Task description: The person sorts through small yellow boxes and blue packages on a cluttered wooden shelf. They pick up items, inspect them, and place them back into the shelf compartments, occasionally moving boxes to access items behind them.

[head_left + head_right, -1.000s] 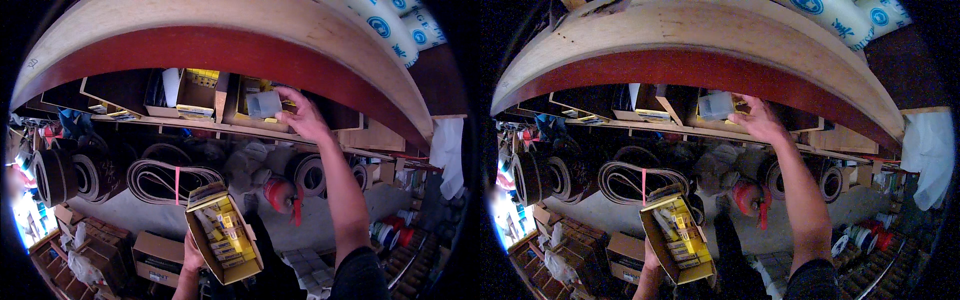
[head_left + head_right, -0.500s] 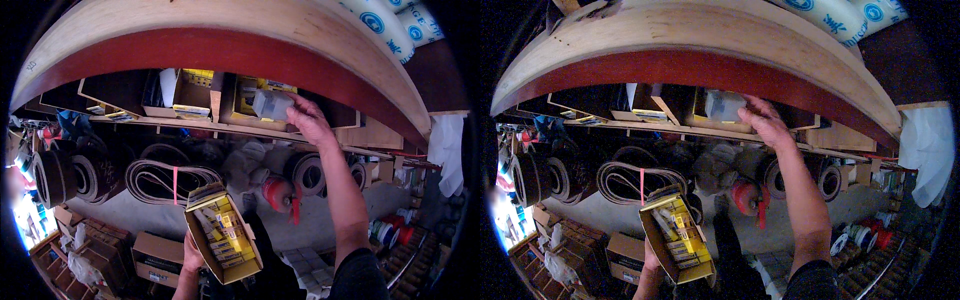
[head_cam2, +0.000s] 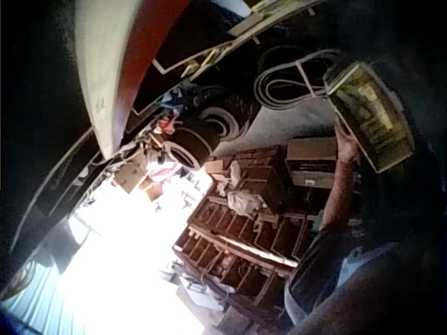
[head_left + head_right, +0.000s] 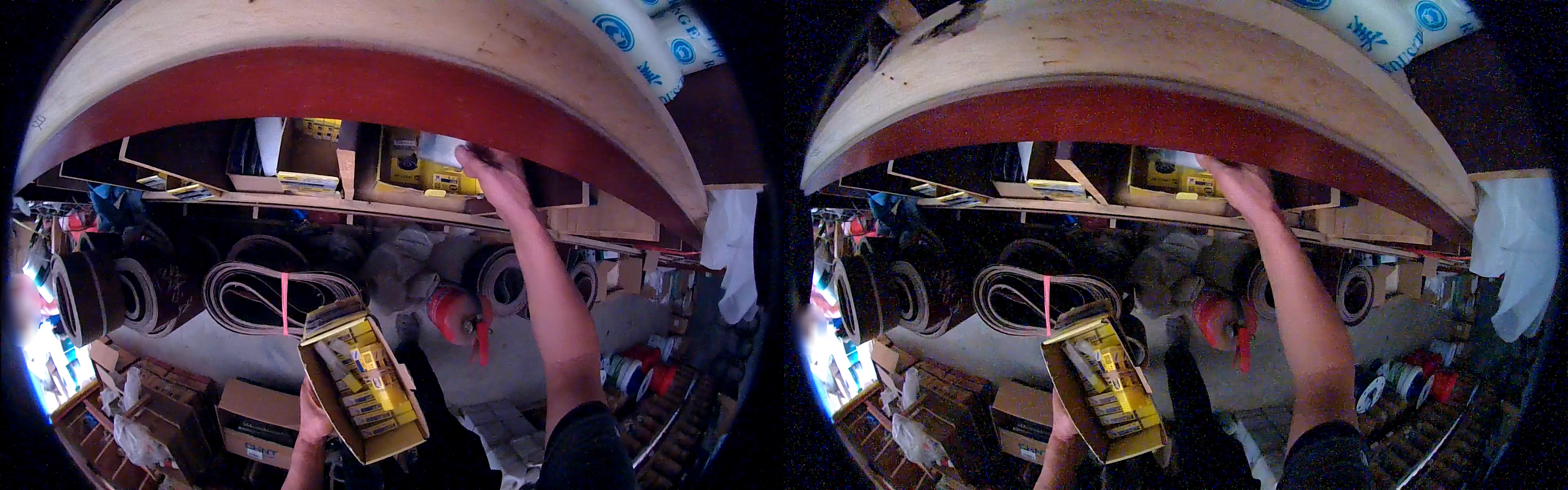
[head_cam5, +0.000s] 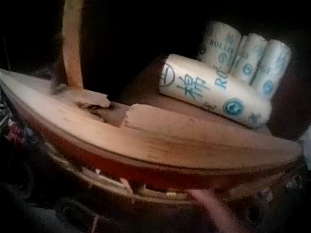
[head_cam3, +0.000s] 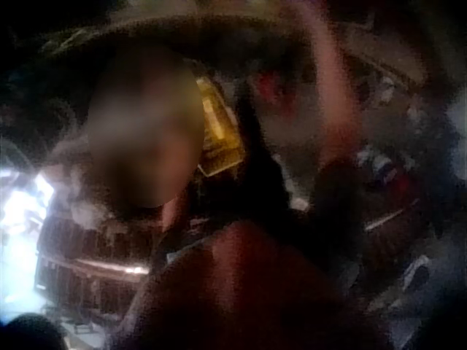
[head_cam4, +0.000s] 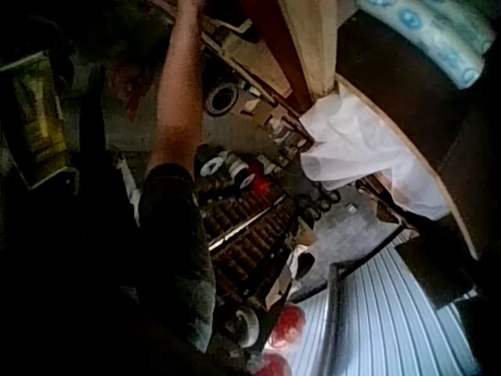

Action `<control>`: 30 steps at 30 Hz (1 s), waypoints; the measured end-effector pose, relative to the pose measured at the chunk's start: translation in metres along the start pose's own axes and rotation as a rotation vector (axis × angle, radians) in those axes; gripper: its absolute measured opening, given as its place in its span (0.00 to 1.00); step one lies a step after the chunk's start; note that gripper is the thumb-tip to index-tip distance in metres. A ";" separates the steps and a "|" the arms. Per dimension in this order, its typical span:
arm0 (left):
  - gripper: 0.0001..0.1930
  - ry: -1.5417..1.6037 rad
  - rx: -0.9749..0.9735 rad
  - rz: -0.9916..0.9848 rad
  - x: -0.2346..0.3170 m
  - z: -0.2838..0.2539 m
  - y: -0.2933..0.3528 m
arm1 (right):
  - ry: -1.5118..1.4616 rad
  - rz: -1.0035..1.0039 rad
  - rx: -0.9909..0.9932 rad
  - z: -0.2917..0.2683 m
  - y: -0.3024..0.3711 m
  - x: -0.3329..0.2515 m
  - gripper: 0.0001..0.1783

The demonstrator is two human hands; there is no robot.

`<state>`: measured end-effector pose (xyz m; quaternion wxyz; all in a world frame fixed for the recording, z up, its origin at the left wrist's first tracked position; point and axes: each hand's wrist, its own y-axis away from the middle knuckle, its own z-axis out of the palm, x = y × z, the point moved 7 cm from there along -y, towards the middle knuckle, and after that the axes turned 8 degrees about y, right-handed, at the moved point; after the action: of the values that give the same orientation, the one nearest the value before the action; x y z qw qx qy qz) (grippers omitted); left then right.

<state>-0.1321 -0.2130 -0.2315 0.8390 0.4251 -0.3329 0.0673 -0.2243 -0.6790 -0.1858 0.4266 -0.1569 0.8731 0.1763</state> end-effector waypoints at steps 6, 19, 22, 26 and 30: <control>0.35 0.116 0.011 -0.036 0.005 0.013 0.002 | 0.485 -0.086 -0.078 0.043 -0.022 -0.026 0.32; 0.35 0.093 0.021 -0.041 0.006 0.019 -0.001 | 0.850 -0.168 -0.016 0.091 -0.054 0.024 0.20; 0.36 0.108 0.043 -0.012 0.014 0.011 0.004 | 0.853 -0.318 0.201 0.058 -0.041 0.001 0.20; 0.35 0.109 0.024 -0.024 0.011 0.004 0.004 | 0.983 -0.273 0.189 0.026 -0.045 0.014 0.24; 0.34 0.056 -0.033 0.031 0.012 0.014 -0.002 | 1.335 -0.263 0.082 0.022 -0.059 0.068 0.24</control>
<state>-0.1289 -0.2263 -0.2193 0.8537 0.4041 -0.3168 0.0865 -0.2241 -0.7300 -0.2626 -0.1802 -0.3204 0.9289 -0.0449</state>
